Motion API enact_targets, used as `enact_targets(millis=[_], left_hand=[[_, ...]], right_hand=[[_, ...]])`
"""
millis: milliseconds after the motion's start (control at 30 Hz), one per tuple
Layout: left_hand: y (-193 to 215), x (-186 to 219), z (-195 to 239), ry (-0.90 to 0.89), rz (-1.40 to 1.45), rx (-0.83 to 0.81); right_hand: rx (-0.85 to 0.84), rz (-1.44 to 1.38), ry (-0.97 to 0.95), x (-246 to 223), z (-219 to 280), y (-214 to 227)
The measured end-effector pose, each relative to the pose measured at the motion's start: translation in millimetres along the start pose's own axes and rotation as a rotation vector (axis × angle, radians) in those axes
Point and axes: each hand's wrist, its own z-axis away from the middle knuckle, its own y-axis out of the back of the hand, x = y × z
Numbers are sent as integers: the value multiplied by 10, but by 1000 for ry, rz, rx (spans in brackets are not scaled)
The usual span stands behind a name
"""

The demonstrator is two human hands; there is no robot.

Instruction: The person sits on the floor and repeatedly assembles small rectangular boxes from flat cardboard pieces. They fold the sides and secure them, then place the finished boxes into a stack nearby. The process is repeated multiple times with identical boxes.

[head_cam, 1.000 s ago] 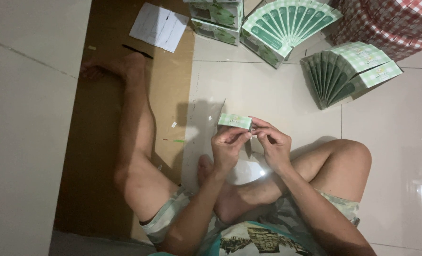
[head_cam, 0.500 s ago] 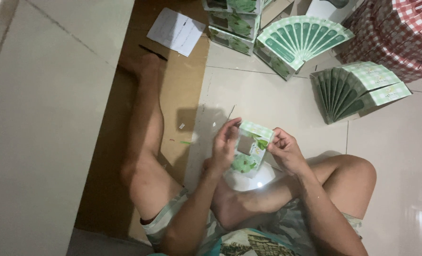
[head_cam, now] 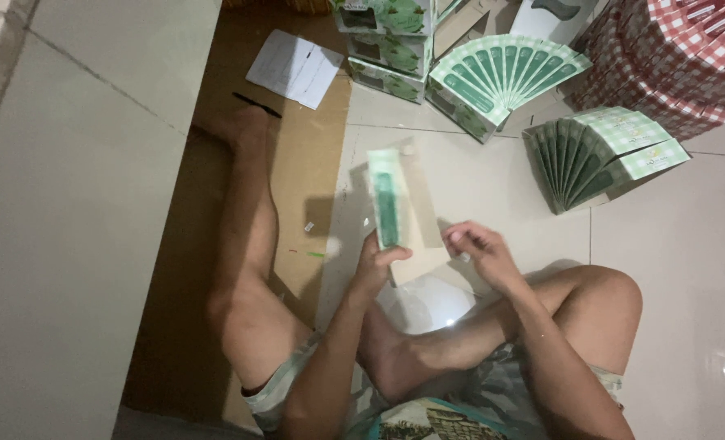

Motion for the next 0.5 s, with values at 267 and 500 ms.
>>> enact_targets(millis=[267,500], left_hand=[[-197,242,-31,90,250,83],[-534,389,127,-70,-107,108]], right_hand=[[-361,-59,-81,-161,225,-460],[54,1,-175,47,90,-289]])
